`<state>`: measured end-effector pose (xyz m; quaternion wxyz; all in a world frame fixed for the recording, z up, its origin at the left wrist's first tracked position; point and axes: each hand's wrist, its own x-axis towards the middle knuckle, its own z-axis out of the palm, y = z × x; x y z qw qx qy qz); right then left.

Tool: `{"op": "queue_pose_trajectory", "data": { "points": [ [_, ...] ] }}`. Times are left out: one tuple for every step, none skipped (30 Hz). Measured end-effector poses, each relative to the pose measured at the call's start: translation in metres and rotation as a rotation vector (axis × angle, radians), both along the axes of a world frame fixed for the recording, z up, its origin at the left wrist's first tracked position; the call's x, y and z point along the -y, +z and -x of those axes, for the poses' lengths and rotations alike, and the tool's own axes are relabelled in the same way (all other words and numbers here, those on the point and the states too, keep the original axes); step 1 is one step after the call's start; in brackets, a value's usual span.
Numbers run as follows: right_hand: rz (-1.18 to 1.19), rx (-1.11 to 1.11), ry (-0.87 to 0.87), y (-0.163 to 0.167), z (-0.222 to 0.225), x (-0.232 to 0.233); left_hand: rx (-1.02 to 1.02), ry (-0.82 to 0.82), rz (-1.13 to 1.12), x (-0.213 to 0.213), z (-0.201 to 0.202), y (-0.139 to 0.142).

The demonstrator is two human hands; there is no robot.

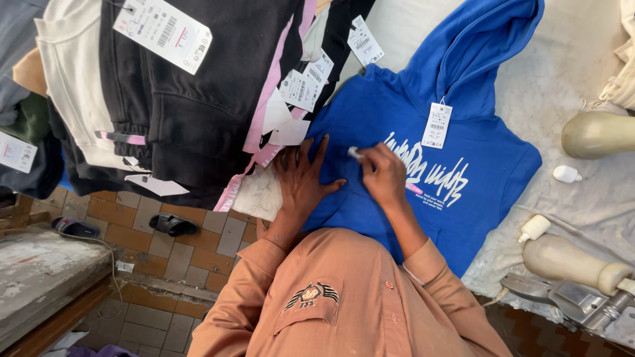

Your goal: The person applies a white liquid from a small bottle onto a blue hoodie and scrubs the area with a toothbrush. They repeat this process on different parts of the hoodie, including the sleeve and body, then fold the hoodie and place it on a stack of other garments.

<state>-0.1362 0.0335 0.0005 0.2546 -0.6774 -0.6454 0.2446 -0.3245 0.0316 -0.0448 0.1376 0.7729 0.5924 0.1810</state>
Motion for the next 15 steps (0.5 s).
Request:
{"op": "queue_pose_trajectory", "data": {
  "points": [
    [-0.057,-0.038,-0.050,-0.001,0.001,-0.001,-0.002,0.000,-0.003,-0.001,0.000,0.001],
    [-0.119,-0.077,-0.096,-0.002,0.001,-0.001,-0.005,0.004,-0.012,-0.001,-0.001,0.002],
    [-0.081,-0.063,-0.071,-0.004,0.001,0.000,-0.011,0.008,-0.023,-0.002,0.000,0.003],
    [-0.040,-0.048,-0.053,-0.006,0.000,0.000,0.001,0.008,-0.012,-0.002,0.000,0.005],
    [0.005,-0.032,-0.038,-0.008,-0.001,0.001,0.015,0.003,0.004,-0.001,0.000,0.008],
    [0.048,-0.092,0.009,-0.010,-0.004,0.002,0.031,-0.001,0.017,-0.001,-0.001,0.011],
    [0.086,-0.151,0.060,-0.012,-0.008,0.002,0.018,-0.015,0.073,0.000,-0.001,0.014],
    [0.124,-0.211,0.112,-0.014,-0.012,0.002,0.005,-0.028,0.129,0.000,-0.001,0.018],
    [0.097,-0.253,0.042,-0.015,-0.017,0.001,-0.009,-0.045,0.183,-0.003,-0.002,0.021],
    [0.070,-0.292,-0.030,-0.017,-0.020,0.000,0.074,-0.128,0.190,-0.009,-0.002,0.023],
    [0.053,-0.333,-0.095,-0.018,-0.023,-0.001,0.156,-0.203,0.206,-0.015,-0.001,0.026],
    [0.033,-0.364,-0.093,-0.019,-0.024,-0.001,0.235,-0.273,0.222,-0.022,0.002,0.028],
    [0.008,-0.396,-0.092,-0.020,-0.023,-0.001,0.184,-0.371,0.150,-0.035,0.004,0.028],
    [-0.013,-0.432,-0.092,-0.021,-0.021,-0.001,0.130,-0.467,0.083,-0.051,0.008,0.027],
    [0.003,-0.310,-0.083,-0.022,-0.017,0.001,0.077,-0.565,0.016,-0.062,0.012,0.027]
  ]
}}
